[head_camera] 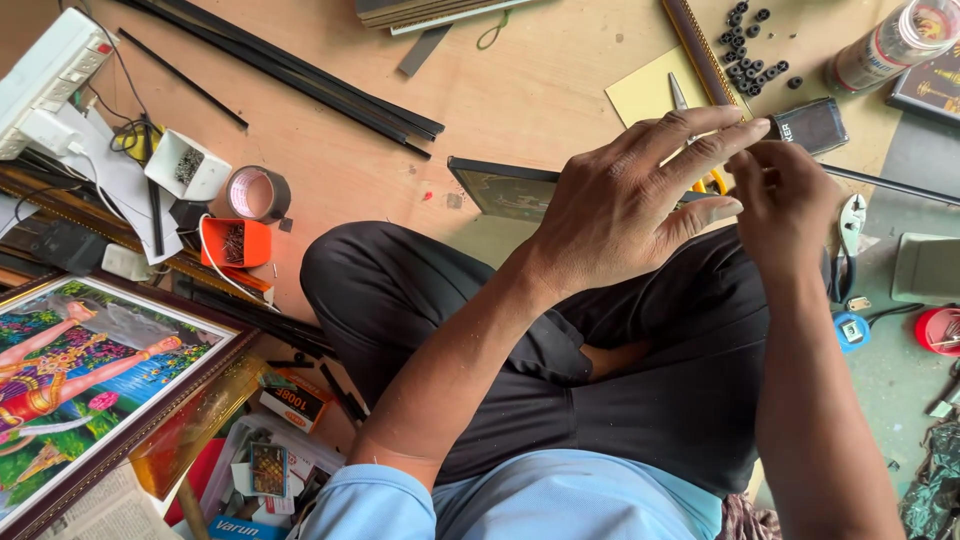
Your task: Framing a religious picture using black plastic or rubber strips and adhesive.
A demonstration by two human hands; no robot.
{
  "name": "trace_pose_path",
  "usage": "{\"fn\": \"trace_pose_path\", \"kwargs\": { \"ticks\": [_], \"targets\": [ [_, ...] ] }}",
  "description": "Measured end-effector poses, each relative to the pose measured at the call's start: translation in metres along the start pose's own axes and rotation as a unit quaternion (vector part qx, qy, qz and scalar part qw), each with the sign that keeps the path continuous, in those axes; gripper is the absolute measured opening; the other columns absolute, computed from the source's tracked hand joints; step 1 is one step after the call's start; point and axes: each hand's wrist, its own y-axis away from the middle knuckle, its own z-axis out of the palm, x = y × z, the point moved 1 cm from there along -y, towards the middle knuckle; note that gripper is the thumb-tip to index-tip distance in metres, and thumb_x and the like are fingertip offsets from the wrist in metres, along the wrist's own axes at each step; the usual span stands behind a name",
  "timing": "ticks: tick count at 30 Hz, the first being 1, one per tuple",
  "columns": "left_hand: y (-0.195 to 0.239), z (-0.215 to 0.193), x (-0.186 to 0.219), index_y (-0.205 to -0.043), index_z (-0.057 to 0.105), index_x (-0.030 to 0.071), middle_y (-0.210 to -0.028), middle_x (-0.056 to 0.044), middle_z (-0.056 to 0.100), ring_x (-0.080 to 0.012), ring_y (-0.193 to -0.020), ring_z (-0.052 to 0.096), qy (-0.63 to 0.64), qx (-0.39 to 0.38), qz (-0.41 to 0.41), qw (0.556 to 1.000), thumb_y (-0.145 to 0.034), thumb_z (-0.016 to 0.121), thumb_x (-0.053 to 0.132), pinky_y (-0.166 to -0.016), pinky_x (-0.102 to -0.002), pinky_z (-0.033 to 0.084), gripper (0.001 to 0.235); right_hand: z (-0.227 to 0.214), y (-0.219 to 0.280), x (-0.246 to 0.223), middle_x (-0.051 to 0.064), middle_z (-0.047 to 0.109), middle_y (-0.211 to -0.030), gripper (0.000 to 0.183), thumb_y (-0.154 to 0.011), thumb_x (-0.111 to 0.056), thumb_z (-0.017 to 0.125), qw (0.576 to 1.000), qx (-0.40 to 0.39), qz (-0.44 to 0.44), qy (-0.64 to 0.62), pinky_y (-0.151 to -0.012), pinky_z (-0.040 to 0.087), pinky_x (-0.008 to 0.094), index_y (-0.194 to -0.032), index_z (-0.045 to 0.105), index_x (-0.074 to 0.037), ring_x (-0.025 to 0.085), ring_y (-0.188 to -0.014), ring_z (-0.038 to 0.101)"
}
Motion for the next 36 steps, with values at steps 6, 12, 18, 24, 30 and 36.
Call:
{"fn": "trace_pose_path", "kwargs": {
  "ticks": [6, 12, 18, 24, 30, 36],
  "targets": [
    [0.002, -0.004, 0.004, -0.153, 0.039, 0.026, -0.149, 0.007, 0.050, -0.0130, -0.131, 0.062, 0.005, 0.006, -0.003, 1.000, -0.110, 0.058, 0.054, -0.105, -0.026, 0.060, 0.054, -0.026, 0.019, -0.106, -0.001, 0.067, -0.096, 0.020, -0.101, -0.019, 0.066, 0.975, -0.023, 0.016, -0.221, -0.069, 0.047, 0.017, -0.110, 0.067, -0.001, 0.000, -0.077, 0.059],
    [0.003, -0.002, 0.002, -0.150, 0.045, 0.024, -0.142, 0.003, 0.058, -0.0172, -0.128, 0.063, -0.003, 0.013, 0.003, 1.000, -0.104, 0.064, 0.051, -0.110, -0.032, 0.056, 0.056, -0.022, 0.028, -0.082, 0.007, 0.068, -0.095, 0.020, -0.104, -0.016, 0.078, 0.992, -0.022, -0.081, -0.089, -0.070, 0.044, 0.020, -0.110, 0.074, 0.003, 0.008, -0.081, 0.058],
    [0.021, -0.009, -0.034, -0.112, 0.074, 0.024, -0.104, 0.003, 0.076, -0.0194, -0.116, 0.070, -0.133, 0.027, 0.058, 0.989, -0.097, 0.078, 0.035, -0.120, -0.052, 0.042, 0.019, -0.022, 0.023, -0.082, 0.008, 0.070, -0.097, 0.016, -0.110, -0.011, 0.078, 0.989, -0.027, -0.081, -0.118, -0.071, 0.056, 0.020, -0.111, 0.074, 0.005, 0.010, -0.083, 0.070],
    [0.043, -0.059, -0.051, -0.105, 0.078, 0.022, -0.100, 0.007, 0.077, -0.0157, -0.110, 0.069, -0.159, 0.079, -0.015, 0.984, -0.095, 0.079, 0.032, -0.118, -0.046, 0.034, 0.014, -0.016, 0.017, -0.095, 0.010, 0.069, -0.099, 0.014, -0.108, -0.007, 0.076, 0.984, -0.018, -0.079, -0.160, -0.075, 0.057, 0.021, -0.111, 0.071, 0.006, 0.011, -0.085, 0.068],
    [0.050, -0.060, -0.058, -0.108, 0.078, 0.018, -0.099, 0.006, 0.075, -0.0149, -0.101, 0.065, -0.119, 0.082, -0.032, 0.989, -0.099, 0.076, 0.039, -0.109, -0.042, 0.038, 0.022, -0.014, 0.023, -0.084, 0.010, 0.067, -0.096, 0.015, -0.109, -0.008, 0.074, 0.992, -0.002, -0.070, -0.105, -0.073, 0.054, 0.023, -0.109, 0.072, 0.007, 0.013, -0.082, 0.066],
    [0.055, -0.058, -0.053, -0.110, 0.078, 0.017, -0.098, 0.005, 0.072, -0.0186, -0.097, 0.058, -0.111, 0.068, -0.020, 0.991, -0.101, 0.073, 0.049, -0.107, -0.041, 0.037, 0.034, -0.031, 0.041, -0.048, 0.007, 0.070, -0.097, 0.019, -0.110, -0.009, 0.069, 0.975, 0.023, 0.014, -0.221, -0.073, 0.056, 0.021, -0.124, 0.066, 0.005, 0.010, -0.082, 0.068]
  ]
}}
